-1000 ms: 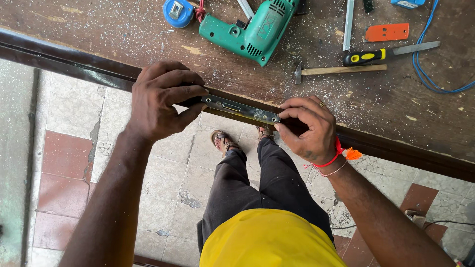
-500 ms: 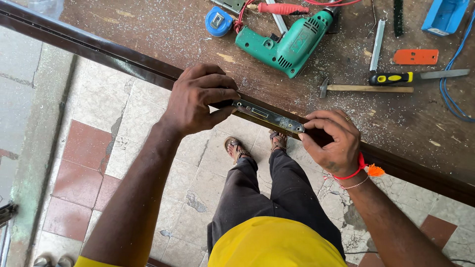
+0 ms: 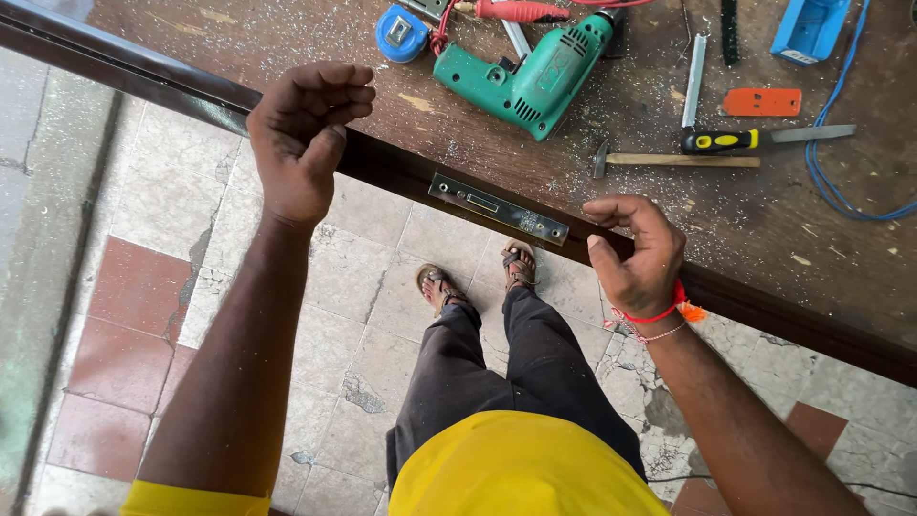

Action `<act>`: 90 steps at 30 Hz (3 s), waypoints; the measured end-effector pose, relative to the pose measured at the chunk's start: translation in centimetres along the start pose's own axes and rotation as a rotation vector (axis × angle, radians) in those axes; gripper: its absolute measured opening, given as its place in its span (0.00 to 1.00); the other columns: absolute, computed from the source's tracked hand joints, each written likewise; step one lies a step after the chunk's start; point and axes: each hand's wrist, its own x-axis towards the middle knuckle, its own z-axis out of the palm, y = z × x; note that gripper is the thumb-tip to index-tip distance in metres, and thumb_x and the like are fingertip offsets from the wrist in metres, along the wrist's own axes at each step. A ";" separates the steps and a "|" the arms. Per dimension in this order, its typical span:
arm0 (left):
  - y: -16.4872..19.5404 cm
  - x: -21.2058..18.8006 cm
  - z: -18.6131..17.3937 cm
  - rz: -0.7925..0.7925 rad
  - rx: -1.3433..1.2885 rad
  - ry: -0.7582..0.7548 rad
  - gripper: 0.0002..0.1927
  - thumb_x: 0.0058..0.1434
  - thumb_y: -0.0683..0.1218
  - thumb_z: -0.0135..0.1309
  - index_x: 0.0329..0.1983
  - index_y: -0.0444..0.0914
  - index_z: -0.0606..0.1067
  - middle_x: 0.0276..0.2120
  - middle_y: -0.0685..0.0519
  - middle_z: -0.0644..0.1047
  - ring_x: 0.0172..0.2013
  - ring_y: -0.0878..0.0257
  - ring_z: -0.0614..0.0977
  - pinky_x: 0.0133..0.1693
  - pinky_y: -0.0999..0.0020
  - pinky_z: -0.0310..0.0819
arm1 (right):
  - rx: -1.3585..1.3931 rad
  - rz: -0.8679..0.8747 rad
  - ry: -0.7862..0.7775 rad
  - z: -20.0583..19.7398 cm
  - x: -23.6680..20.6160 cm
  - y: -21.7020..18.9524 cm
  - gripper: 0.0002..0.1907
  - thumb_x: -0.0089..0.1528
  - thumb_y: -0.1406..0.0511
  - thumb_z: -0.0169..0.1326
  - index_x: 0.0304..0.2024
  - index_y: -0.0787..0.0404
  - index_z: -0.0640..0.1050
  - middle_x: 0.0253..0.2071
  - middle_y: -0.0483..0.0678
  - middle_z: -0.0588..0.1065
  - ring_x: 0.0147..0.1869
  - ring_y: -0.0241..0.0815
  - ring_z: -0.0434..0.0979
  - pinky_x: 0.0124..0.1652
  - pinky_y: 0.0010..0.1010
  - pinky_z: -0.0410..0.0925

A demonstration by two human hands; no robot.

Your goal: The person installs a lock mechanism into a wooden door frame. They use a utility knife to clean the mortise, a screwdriver to adjust the lock body, and a hammer to tap the lock into place.

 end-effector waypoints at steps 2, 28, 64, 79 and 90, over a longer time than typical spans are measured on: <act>-0.1 0.0 0.0 0.008 0.009 0.005 0.25 0.58 0.30 0.37 0.58 0.30 0.73 0.55 0.45 0.80 0.55 0.59 0.83 0.62 0.64 0.80 | -0.040 -0.028 -0.005 -0.1 0.0 0.3 0.14 0.59 0.72 0.54 0.48 0.70 0.78 0.46 0.52 0.79 0.48 0.39 0.80 0.53 0.30 0.74; -0.4 0.0 -0.8 -0.022 -0.006 -0.014 0.23 0.59 0.28 0.38 0.55 0.29 0.74 0.52 0.44 0.81 0.53 0.59 0.84 0.61 0.60 0.80 | -0.095 -0.062 -0.010 0.2 0.1 -0.2 0.12 0.59 0.74 0.54 0.45 0.69 0.79 0.46 0.52 0.79 0.48 0.37 0.80 0.52 0.29 0.74; 1.4 1.4 17.5 0.182 1.770 -1.337 0.25 0.56 0.52 0.61 0.51 0.33 0.70 0.32 0.50 0.75 0.31 0.59 0.76 0.25 0.66 0.73 | -0.137 -0.104 0.113 0.1 0.2 1.3 0.11 0.55 0.70 0.56 0.40 0.65 0.81 0.35 0.48 0.80 0.39 0.37 0.81 0.42 0.28 0.74; 1.9 2.8 15.0 0.306 1.108 -0.466 0.09 0.59 0.47 0.52 0.42 0.42 0.73 0.32 0.50 0.77 0.34 0.57 0.79 0.34 0.59 0.75 | -0.103 -0.060 0.085 0.0 0.5 1.2 0.09 0.56 0.71 0.56 0.39 0.65 0.81 0.35 0.48 0.80 0.38 0.36 0.81 0.43 0.27 0.74; 2.2 -11.9 7.6 -0.334 -0.415 0.547 0.18 0.69 0.50 0.48 0.60 0.40 0.71 0.37 0.51 0.74 0.34 0.63 0.75 0.31 0.70 0.69 | 0.271 0.125 -0.037 -1.5 1.1 3.6 0.09 0.59 0.71 0.55 0.41 0.66 0.82 0.39 0.47 0.81 0.41 0.34 0.80 0.44 0.25 0.73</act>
